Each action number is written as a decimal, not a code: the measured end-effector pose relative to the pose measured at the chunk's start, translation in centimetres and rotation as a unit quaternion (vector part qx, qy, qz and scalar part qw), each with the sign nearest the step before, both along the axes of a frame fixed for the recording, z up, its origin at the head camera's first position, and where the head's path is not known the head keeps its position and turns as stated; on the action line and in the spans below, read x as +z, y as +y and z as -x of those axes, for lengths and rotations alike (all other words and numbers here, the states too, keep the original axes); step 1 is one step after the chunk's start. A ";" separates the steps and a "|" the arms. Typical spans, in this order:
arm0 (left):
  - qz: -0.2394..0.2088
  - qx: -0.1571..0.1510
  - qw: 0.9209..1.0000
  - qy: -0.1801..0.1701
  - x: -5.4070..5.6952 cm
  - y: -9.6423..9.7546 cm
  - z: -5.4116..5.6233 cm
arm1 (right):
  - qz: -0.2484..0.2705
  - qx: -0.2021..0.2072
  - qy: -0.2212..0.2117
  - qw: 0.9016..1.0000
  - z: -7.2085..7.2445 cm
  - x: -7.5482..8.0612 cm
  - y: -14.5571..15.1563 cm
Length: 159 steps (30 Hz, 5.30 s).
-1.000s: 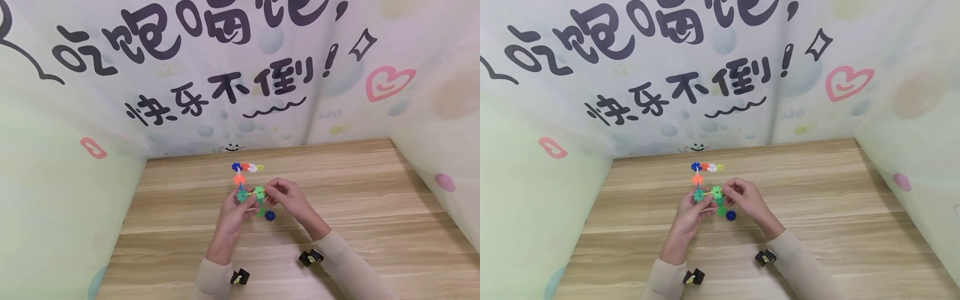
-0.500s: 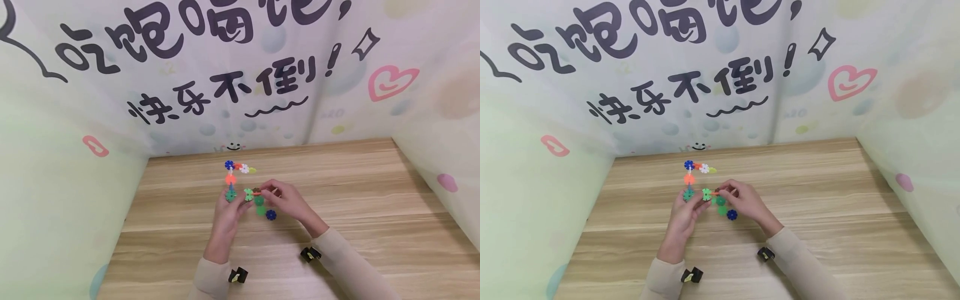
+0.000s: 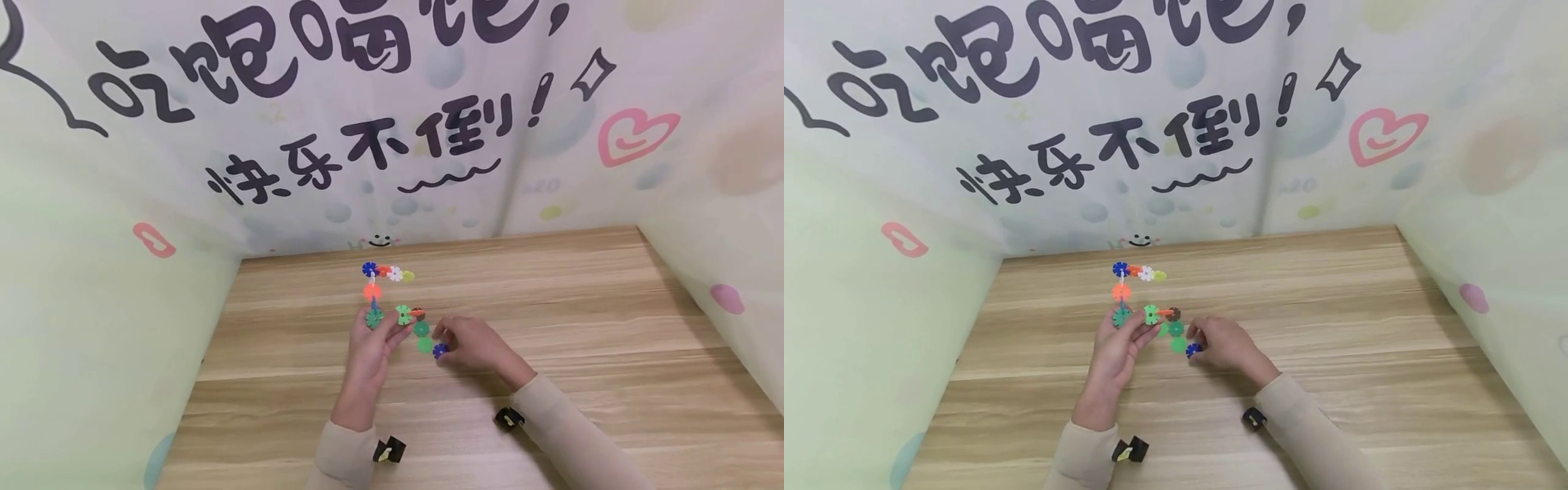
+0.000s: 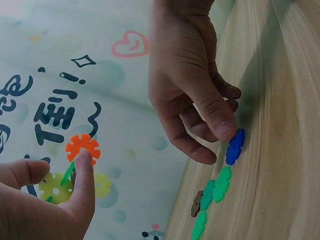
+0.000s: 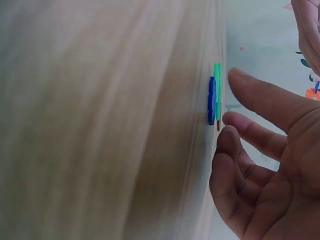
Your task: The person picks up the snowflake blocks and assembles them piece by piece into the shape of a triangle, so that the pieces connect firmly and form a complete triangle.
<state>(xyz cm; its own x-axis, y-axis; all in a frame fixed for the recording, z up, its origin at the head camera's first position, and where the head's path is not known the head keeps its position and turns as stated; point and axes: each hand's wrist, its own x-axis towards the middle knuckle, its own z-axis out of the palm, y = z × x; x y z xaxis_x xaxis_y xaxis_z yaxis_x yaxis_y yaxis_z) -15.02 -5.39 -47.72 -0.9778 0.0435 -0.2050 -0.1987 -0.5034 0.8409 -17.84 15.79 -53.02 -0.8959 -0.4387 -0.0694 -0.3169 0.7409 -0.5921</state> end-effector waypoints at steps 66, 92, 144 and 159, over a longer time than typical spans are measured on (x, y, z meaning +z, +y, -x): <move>-0.034 0.007 0.999 -0.014 0.8 1.9 -0.2 | 0.307 -0.063 0.071 0.947 -1.2 5.7 0.6; -0.045 0.028 0.998 -0.020 -0.3 3.2 -0.2 | 0.396 -0.091 -0.034 0.913 -0.8 4.4 0.2; 0.021 0.011 0.999 -0.034 -0.3 -2.8 1.1 | 0.173 -0.070 -0.081 0.979 5.5 -0.8 -0.8; 0.030 -0.007 0.999 -0.022 0.1 -2.4 0.9 | 0.009 0.042 -0.009 0.999 7.3 -1.0 -2.3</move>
<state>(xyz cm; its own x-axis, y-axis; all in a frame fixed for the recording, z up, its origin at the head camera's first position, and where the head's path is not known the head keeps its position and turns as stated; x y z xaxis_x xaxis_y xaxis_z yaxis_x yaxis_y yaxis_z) -15.90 -7.83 -47.63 -0.9673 0.0443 -0.2497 -0.2426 -0.4486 0.8602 -25.10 13.50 -53.97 -0.8549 -0.5130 -0.0769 -0.3658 0.7014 -0.6118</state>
